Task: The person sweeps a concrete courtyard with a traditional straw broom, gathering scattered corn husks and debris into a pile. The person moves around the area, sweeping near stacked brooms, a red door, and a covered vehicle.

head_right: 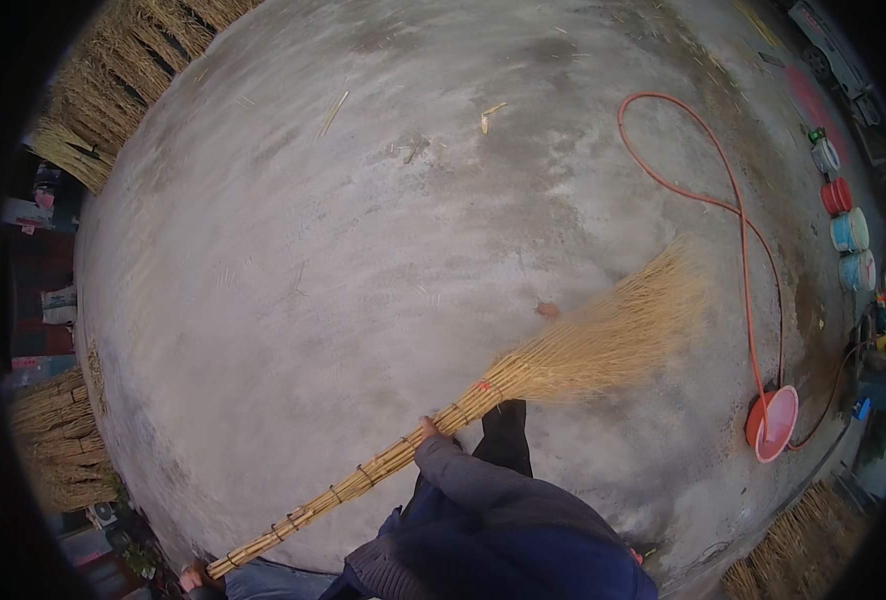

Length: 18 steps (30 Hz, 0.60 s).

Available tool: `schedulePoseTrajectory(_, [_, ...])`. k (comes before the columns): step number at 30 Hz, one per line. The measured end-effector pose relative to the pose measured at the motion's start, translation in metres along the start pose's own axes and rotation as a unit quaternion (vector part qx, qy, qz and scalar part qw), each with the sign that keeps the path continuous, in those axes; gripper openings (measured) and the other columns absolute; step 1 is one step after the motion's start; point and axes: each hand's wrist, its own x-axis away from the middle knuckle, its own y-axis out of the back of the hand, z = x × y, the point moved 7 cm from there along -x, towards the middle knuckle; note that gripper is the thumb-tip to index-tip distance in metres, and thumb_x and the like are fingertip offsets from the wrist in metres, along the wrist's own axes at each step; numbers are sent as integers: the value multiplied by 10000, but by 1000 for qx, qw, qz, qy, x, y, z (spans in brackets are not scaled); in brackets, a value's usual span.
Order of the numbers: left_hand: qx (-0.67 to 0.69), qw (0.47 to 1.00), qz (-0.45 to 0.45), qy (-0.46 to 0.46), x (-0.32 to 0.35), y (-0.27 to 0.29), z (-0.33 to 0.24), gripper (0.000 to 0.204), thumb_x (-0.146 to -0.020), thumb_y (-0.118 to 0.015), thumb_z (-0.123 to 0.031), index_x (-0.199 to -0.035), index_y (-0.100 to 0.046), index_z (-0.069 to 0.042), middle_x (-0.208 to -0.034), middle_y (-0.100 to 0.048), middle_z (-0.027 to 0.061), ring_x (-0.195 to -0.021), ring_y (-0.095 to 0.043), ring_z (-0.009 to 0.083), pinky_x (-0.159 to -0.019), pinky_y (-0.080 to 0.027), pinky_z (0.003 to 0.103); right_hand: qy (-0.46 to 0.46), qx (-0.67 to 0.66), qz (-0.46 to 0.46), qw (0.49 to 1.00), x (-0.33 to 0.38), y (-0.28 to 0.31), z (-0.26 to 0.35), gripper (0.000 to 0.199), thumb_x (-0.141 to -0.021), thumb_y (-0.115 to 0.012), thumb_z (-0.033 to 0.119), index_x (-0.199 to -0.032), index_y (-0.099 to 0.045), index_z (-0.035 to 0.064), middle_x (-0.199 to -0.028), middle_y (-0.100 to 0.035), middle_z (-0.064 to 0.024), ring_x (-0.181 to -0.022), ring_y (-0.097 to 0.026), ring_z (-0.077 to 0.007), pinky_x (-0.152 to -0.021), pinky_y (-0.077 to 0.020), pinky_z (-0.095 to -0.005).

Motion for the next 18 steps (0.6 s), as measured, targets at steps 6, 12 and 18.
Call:
schedulePoseTrajectory(6, [-62, 916, 264, 296, 196, -15, 11, 418, -718, -609, -542, -888, -642, -161, -769, -666, 121, -736, -640, 337, -649, -500, 442, 48, 250, 39, 966, 36, -146, -61, 435, -733, -722, 263, -1050, -586, -2, -912, -633, -123, -790, -632, -252, -708, -528, -367])
schedulePoseTrajectory(12, [-28, 925, 250, 287, 255, -76, -59, 467, -712, -598, -589, -862, -633, -148, -768, -651, 142, -676, -635, 329, -580, -489, 454, 127, 397, 183, 890, 77, -288, 4, 394, -684, -763, 214, -979, -629, -9, -877, -658, -120, -781, -644, -227, -704, -532, -355])
schedulePoseTrajectory(18, [44, 920, 290, 261, 194, -108, -97, 500, -734, -563, -599, -901, -622, -131, -856, -655, 190, -705, -645, 350, -595, -495, 478, 243, 411, 195, 857, 110, -321, 98, 318, -687, -761, 167, -921, -640, -11, -838, -665, -121, -706, -648, -232, -672, -538, -359])
